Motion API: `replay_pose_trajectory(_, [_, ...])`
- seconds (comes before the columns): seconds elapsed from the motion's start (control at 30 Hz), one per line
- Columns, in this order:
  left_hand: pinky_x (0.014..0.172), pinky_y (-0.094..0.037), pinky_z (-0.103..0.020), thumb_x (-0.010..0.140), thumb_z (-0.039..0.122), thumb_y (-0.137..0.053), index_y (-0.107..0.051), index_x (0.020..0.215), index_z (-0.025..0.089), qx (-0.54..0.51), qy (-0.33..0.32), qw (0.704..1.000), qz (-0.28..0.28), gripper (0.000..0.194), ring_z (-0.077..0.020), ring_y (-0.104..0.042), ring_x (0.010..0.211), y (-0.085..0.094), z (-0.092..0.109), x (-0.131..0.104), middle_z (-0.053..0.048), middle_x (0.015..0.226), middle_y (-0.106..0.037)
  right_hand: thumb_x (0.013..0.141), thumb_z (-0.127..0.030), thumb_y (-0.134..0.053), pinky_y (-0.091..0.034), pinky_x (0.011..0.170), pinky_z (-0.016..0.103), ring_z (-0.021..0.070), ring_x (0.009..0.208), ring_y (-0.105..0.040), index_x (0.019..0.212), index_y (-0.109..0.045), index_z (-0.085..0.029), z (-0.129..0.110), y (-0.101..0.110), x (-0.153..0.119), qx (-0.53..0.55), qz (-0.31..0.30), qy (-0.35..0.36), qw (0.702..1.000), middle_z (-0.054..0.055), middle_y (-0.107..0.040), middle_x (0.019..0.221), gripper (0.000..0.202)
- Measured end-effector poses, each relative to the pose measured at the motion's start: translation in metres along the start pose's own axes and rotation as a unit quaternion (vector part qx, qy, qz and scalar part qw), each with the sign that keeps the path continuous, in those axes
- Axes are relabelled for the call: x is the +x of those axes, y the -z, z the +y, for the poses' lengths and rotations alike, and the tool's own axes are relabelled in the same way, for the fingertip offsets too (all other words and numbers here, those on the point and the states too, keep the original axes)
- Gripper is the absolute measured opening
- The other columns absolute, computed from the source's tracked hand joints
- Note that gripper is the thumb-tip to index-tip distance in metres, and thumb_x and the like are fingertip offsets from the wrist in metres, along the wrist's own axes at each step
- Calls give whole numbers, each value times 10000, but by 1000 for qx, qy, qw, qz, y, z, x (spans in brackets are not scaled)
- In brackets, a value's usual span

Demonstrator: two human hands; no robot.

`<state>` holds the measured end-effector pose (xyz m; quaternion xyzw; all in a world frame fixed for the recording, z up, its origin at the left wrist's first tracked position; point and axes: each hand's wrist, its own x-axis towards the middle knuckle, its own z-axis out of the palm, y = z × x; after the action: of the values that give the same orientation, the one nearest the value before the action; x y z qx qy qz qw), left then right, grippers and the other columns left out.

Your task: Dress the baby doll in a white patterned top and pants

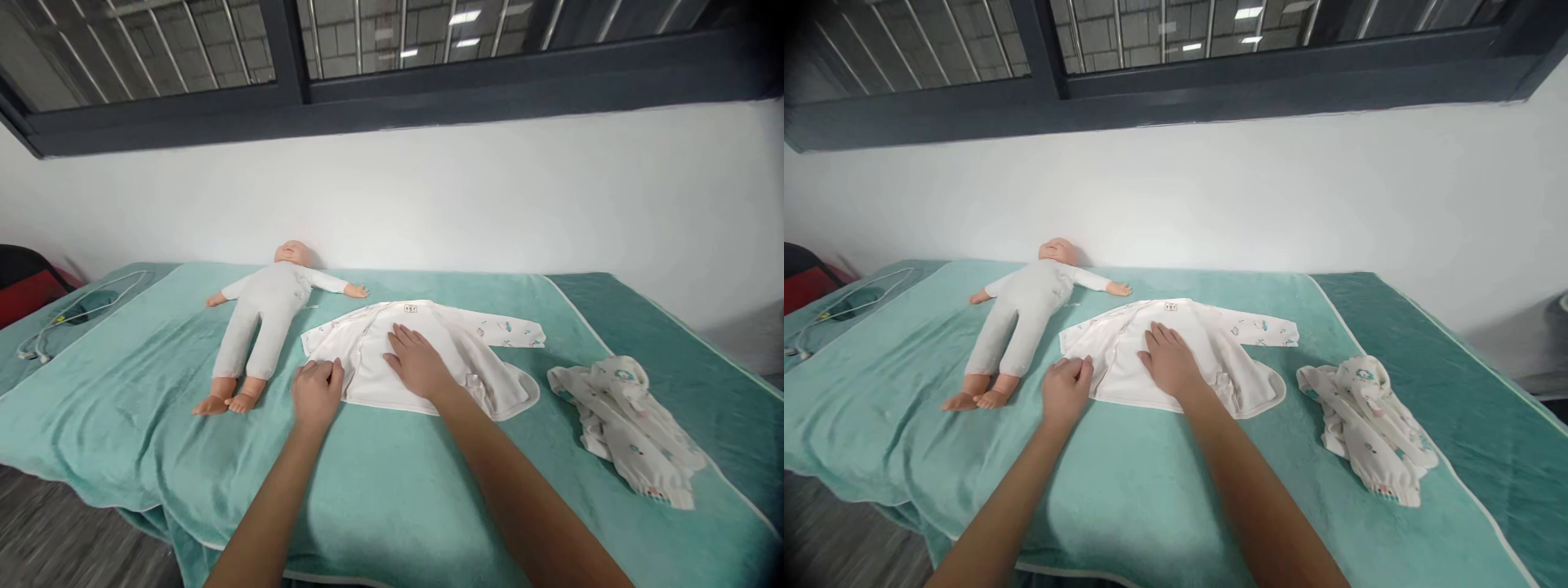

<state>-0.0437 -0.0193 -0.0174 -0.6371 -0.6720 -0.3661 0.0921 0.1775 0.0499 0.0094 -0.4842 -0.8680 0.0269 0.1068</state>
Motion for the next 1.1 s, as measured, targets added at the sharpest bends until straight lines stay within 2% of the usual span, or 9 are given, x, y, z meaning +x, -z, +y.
replay_pose_trajectory(0.1, [670, -297, -310, 942, 307, -471, -382, 516, 204, -39, 6, 999, 23, 447, -154, -438, 596, 3, 0, -1, -6, 512, -470, 1039, -380, -292, -208, 1217, 409, 253, 1507, -267, 1488, -435, -61, -23, -6, -2, 2, -3, -10, 1000, 162, -309, 1615, 569])
replay_pose_trajectory(0.23, [669, -306, -307, 954, 300, -440, -332, 533, 210, -64, 17, 997, 32, 445, -149, -404, 586, 8, 3, 0, 12, 508, -404, 1036, -419, -298, -190, 1224, 426, 280, 1515, -238, 1495, -416, -28, -45, -11, -6, 8, -2, 11, 1000, 187, -285, 1618, 614])
replay_pose_trajectory(0.43, [633, -287, -309, 951, 299, -450, -323, 541, 214, -94, 27, 995, 28, 437, -144, -385, 577, 12, 5, 1, 19, 525, -368, 1037, -478, -263, -181, 1224, 450, 278, 1518, -227, 1499, -417, -47, -54, -12, -12, 25, -2, 21, 999, 179, -281, 1620, 650])
replay_pose_trajectory(0.57, [613, -274, -309, 951, 304, -449, -314, 546, 215, -110, 32, 993, 24, 436, -141, -375, 576, 13, 4, 1, 22, 536, -350, 1039, -497, -226, -182, 1221, 457, 258, 1525, -210, 1514, -404, -83, -42, -9, -11, 22, 0, -25, 999, 137, -256, 1635, 655])
replay_pose_trajectory(0.87, [598, -275, -298, 950, 336, -458, -334, 543, 205, -151, 64, 986, 11, 445, -131, -372, 566, 13, 2, 0, 25, 541, -360, 1040, -482, -228, -169, 1223, 447, 267, 1527, -196, 1538, -338, -45, 22, 2, -23, -38, -19, -174, 984, 141, -231, 1644, 672])
replay_pose_trajectory(1.1, [609, -292, -297, 950, 341, -457, -402, 539, 201, -160, 76, 984, 5, 437, -133, -405, 575, 14, 2, 0, 12, 547, -425, 1040, -470, -243, -172, 1222, 449, 264, 1526, -193, 1530, -358, -59, 23, 1, -25, -49, -12, -201, 978, 131, -249, 1643, 650])
